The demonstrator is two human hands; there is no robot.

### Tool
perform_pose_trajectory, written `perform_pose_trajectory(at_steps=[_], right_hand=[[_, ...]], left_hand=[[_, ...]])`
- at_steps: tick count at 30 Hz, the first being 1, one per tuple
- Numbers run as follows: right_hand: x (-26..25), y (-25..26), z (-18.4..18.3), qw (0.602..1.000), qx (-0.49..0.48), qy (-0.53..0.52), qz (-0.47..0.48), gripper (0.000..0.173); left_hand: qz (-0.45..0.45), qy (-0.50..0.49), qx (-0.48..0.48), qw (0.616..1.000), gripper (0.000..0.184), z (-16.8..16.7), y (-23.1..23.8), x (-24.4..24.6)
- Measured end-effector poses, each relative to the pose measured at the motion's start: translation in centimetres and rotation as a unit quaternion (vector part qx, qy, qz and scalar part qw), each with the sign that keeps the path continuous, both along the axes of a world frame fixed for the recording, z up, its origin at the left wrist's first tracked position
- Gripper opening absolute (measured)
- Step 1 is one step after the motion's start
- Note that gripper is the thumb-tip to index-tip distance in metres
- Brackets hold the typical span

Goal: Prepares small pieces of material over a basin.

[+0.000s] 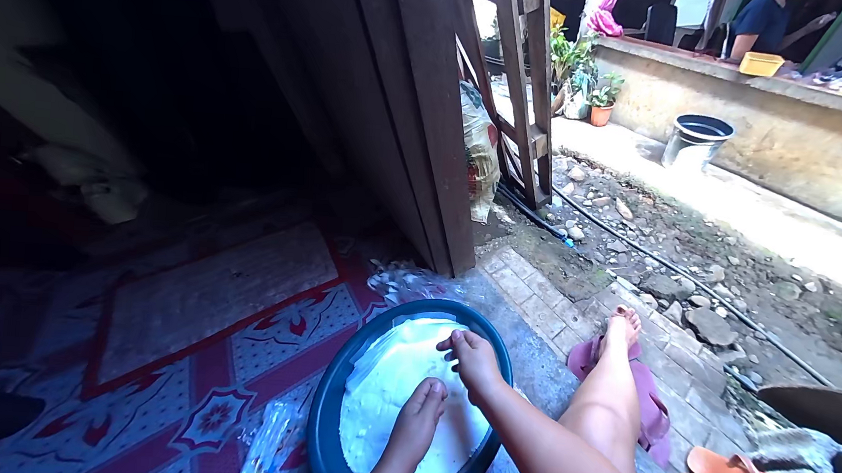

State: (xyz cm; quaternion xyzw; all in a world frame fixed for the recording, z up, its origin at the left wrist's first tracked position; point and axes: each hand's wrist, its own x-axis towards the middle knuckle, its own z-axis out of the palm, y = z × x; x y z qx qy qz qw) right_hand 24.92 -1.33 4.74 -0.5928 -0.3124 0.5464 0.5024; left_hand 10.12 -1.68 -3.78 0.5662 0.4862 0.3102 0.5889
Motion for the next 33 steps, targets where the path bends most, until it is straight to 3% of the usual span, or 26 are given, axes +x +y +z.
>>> perform_pose_trajectory(at_steps=[8,13,16,21,28,31,33], right_hand=[[2.1,0.7,1.2,0.99,0.009,0.086,-0.116,0.038],[2.7,0.5,2.2,0.955,0.047,0.205,-0.211,0.036],[2.4,0.0,3.5,0.929,0.065,0.279,-0.235,0.031],[2.0,-0.6,3.5,0.916,0.091,0.302,-0.249,0.029],[2.3,-0.5,2.6,0.926,0.193,0.244,-0.213,0.033],[3.0,-0.9,2.3,0.941,0.273,0.141,-0.14,0.034],[3.7,-1.1,1.7,0.937,0.34,0.002,-0.077,0.033]], left_hand=[[-0.051,0.067,0.039,0.996,0.029,0.6,0.3,-0.5],[-0.094,0.123,0.121,0.98,0.031,1.4,0.5,-1.0],[-0.106,0.123,0.161,0.973,0.031,0.7,0.2,-1.5],[-0.118,0.139,0.212,0.96,0.035,-0.3,-0.1,-2.1],[-0.139,0.181,0.231,0.946,0.043,2.1,-0.6,-2.2],[-0.136,0.184,0.24,0.943,0.046,2.0,-0.7,-3.0],[-0.124,0.175,0.243,0.946,0.046,1.5,-1.0,-3.5]])
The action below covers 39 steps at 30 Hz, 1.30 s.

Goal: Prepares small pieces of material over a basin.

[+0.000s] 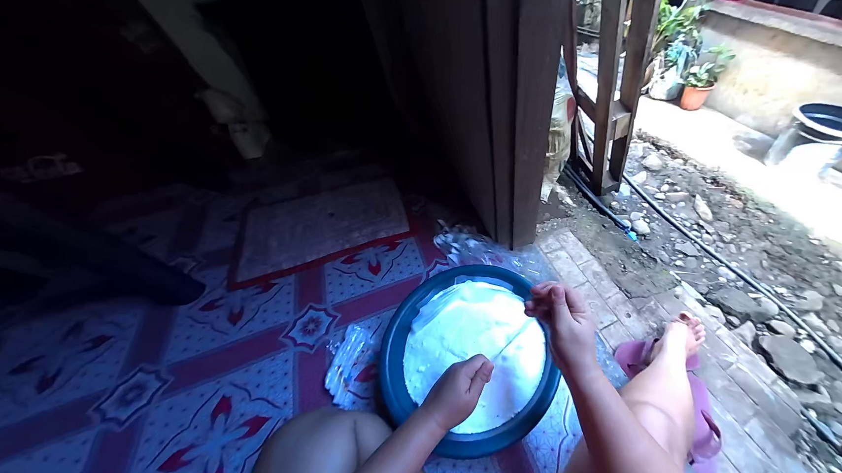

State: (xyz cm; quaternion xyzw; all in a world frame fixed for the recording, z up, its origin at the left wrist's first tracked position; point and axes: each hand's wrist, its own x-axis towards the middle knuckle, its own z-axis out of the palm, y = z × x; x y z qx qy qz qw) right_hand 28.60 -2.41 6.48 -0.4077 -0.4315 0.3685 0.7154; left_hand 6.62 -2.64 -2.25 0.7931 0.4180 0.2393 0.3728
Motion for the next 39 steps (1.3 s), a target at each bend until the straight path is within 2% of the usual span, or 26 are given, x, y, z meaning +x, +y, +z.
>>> perform_pose_trajectory(at_steps=[2,3,6,9,13,16,18,21,24,26,28,30,31,33,35,37,39], right_hand=[[0.5,-0.1,-0.1,0.986,0.062,-0.15,-0.027,0.032],[0.6,-0.5,0.4,0.981,0.079,-0.174,-0.03,0.032],[1.1,-1.8,3.3,0.986,0.104,-0.129,-0.005,0.031],[2.8,-2.8,6.5,0.988,0.118,-0.097,0.016,0.03],[3.8,-2.5,8.2,0.986,0.044,-0.162,0.001,0.028],[2.8,0.1,8.1,0.957,-0.067,-0.28,-0.026,0.023],[1.6,2.6,7.9,0.94,-0.107,-0.322,-0.027,0.021],[0.9,6.4,7.3,0.954,-0.083,-0.287,-0.026,0.02],[0.5,8.8,7.0,0.978,-0.04,-0.2,-0.05,0.019],[0.7,10.1,5.6,0.975,-0.073,-0.197,-0.067,0.02],[2.0,10.7,3.1,0.928,-0.193,-0.315,-0.041,0.037],[3.6,10.7,-0.4,0.85,-0.295,-0.436,0.019,0.057],[4.3,10.4,-2.5,0.817,-0.32,-0.479,0.033,0.06],[4.9,8.6,-5.3,0.773,-0.34,-0.533,0.045,0.051],[4.4,5.8,-5.4,0.751,-0.359,-0.55,0.068,0.04],[4.0,3.5,-5.9,0.76,-0.359,-0.536,0.083,0.03],[4.0,2.1,-6.4,0.768,-0.38,-0.506,0.097,0.02]], left_hand=[[0.006,-0.007,0.009,1.0,0.049,-0.2,-0.2,-0.4],[0.002,-0.002,0.015,1.0,0.052,-0.1,-0.3,-0.7],[-0.031,0.052,0.049,0.997,0.063,-0.4,-0.6,-1.4],[-0.086,0.125,0.032,0.988,0.059,-0.8,-1.0,-1.7],[-0.092,0.166,-0.016,0.982,0.051,0.4,-1.1,-1.1],[-0.073,0.167,-0.008,0.983,0.042,0.9,-1.1,-0.8],[-0.065,0.155,0.021,0.986,0.037,0.3,-1.3,-0.9],[-0.066,0.114,0.068,0.989,0.035,-0.6,-1.5,-1.3],[-0.05,0.074,0.128,0.988,0.032,-1.5,-1.3,-1.5],[-0.044,0.064,0.143,0.987,0.031,-1.7,-1.1,-1.5],[-0.046,0.063,0.152,0.985,0.03,-1.7,-1.1,-1.3],[-0.057,0.059,0.162,0.983,0.03,-1.8,-1.0,-1.1],[-0.064,0.056,0.165,0.983,0.029,-2.0,-1.0,-1.0],[-0.066,0.051,0.167,0.982,0.027,-2.3,-0.9,-0.9],[-0.048,0.051,0.145,0.987,0.026,-1.9,-0.9,-0.6],[-0.007,0.024,0.065,0.998,0.027,-0.8,-0.7,-0.1],[0.053,-0.073,-0.08,0.993,0.035,1.2,-0.3,0.6]])
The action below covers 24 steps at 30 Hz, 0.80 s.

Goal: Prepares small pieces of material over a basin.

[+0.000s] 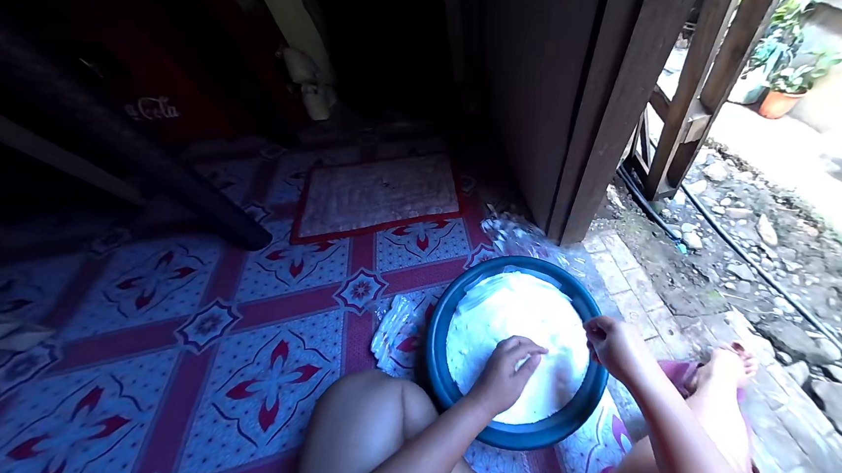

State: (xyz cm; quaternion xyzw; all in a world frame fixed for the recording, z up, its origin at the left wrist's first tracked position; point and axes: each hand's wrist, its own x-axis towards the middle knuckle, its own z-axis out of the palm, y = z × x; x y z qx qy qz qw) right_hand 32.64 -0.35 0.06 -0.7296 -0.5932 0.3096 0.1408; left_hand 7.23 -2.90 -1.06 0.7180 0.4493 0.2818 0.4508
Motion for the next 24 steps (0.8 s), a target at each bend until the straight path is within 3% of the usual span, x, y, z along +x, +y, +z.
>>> perform_pose_trajectory(at_steps=[2,4,6,8,10,14,15,17,19,22,24], right_hand=[[0.1,-0.6,0.2,0.999,-0.02,-0.025,-0.007,0.035],[-0.2,-0.9,1.5,0.998,-0.006,-0.057,-0.011,0.053],[-1.0,-0.8,3.0,0.996,0.029,-0.082,-0.022,0.053],[-2.3,-0.9,4.5,0.991,0.066,-0.111,-0.034,0.038],[-3.8,-1.4,5.3,0.986,0.139,-0.094,0.004,0.026],[-8.2,-2.9,3.1,0.913,0.368,0.078,0.16,0.038],[-9.6,-3.2,1.7,0.888,0.397,0.119,0.2,0.048],[-12.3,-4.0,-1.2,0.861,0.407,0.163,0.257,0.078],[-13.6,-4.2,-3.0,0.85,0.403,0.162,0.298,0.09],[-12.1,-3.3,-3.7,0.874,0.349,0.091,0.326,0.089],[-10.4,-3.1,-2.2,0.899,0.307,-0.022,0.31,0.072]], left_hand=[[0.04,-0.151,-0.186,0.97,0.058,2.8,0.5,0.7],[0.047,-0.304,-0.333,0.891,0.074,4.7,1.0,0.9],[0.052,-0.384,-0.403,0.829,0.083,5.4,1.6,0.9],[0.073,-0.405,-0.426,0.806,0.087,5.8,1.9,1.1],[0.089,-0.409,-0.432,0.799,0.088,6.0,2.0,1.2],[0.128,-0.415,-0.413,0.801,0.087,6.5,1.9,2.0],[0.148,-0.417,-0.4,0.802,0.086,6.3,2.0,2.3],[0.151,-0.431,-0.386,0.802,0.089,4.4,2.8,1.9],[0.152,-0.437,-0.385,0.798,0.093,3.7,3.3,1.3],[0.215,-0.444,-0.365,0.789,0.089,5.7,2.3,1.1],[0.211,-0.395,-0.366,0.816,0.083,8.6,1.3,0.6]])
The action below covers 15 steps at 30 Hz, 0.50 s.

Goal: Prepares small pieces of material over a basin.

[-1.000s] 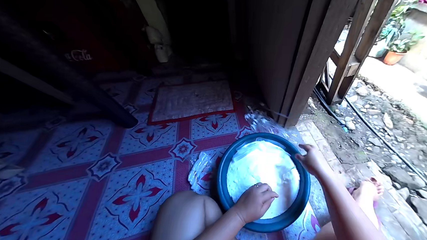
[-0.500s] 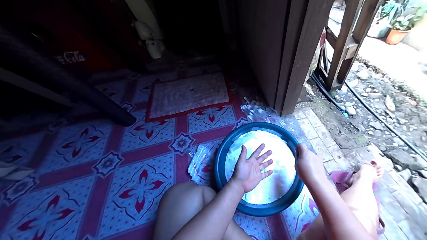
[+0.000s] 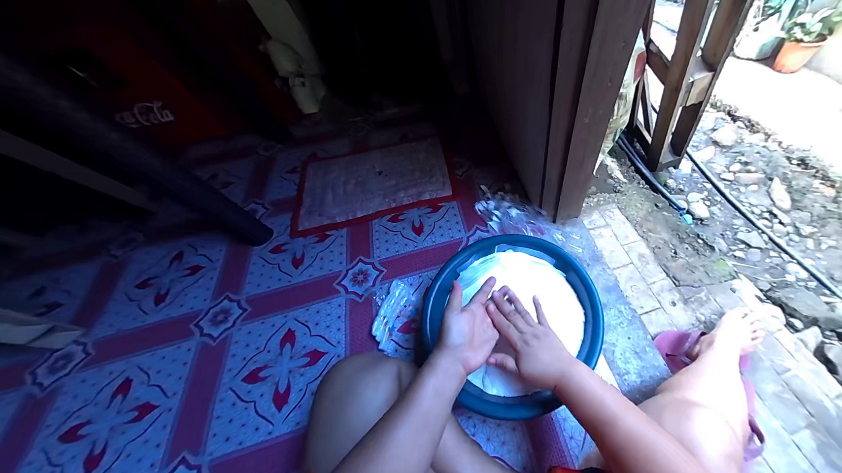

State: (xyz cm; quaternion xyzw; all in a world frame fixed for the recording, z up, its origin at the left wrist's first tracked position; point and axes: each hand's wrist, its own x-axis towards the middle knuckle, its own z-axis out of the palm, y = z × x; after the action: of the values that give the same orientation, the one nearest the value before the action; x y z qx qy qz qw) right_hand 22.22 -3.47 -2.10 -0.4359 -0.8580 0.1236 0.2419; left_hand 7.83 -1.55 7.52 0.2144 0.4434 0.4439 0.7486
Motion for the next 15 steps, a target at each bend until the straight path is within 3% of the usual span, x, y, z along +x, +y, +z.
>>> perform_pose_trajectory(at_steps=[2,3,5,8,10,13,15], right_hand=[[0.4,0.2,2.2,0.995,-0.033,-0.065,-0.069,0.052],[0.0,0.0,2.8,0.994,-0.002,-0.059,-0.095,0.052],[-1.5,-0.8,2.9,0.992,0.084,0.052,-0.077,0.05],[-3.8,-2.2,2.0,0.978,0.065,0.194,0.038,0.087],[-2.9,-1.9,0.8,0.99,0.038,0.128,0.035,0.086],[0.1,-0.1,1.6,0.996,-0.039,0.019,-0.072,0.071],[0.7,0.0,2.8,0.99,-0.015,0.071,-0.121,0.065]], left_hand=[[-0.026,0.086,-0.004,0.996,0.077,0.6,-0.2,-1.0],[-0.028,0.117,-0.005,0.993,0.075,0.7,-0.2,-1.2],[-0.023,0.129,-0.006,0.991,0.073,0.9,-0.4,-1.2],[0.045,0.076,-0.038,0.995,0.071,2.5,-1.3,0.5],[0.031,0.057,-0.031,0.997,0.072,3.1,-1.4,0.4],[-0.039,0.09,0.002,0.995,0.07,3.2,-0.9,-0.8],[-0.023,0.112,-0.002,0.993,0.068,3.1,-0.7,-0.7]])
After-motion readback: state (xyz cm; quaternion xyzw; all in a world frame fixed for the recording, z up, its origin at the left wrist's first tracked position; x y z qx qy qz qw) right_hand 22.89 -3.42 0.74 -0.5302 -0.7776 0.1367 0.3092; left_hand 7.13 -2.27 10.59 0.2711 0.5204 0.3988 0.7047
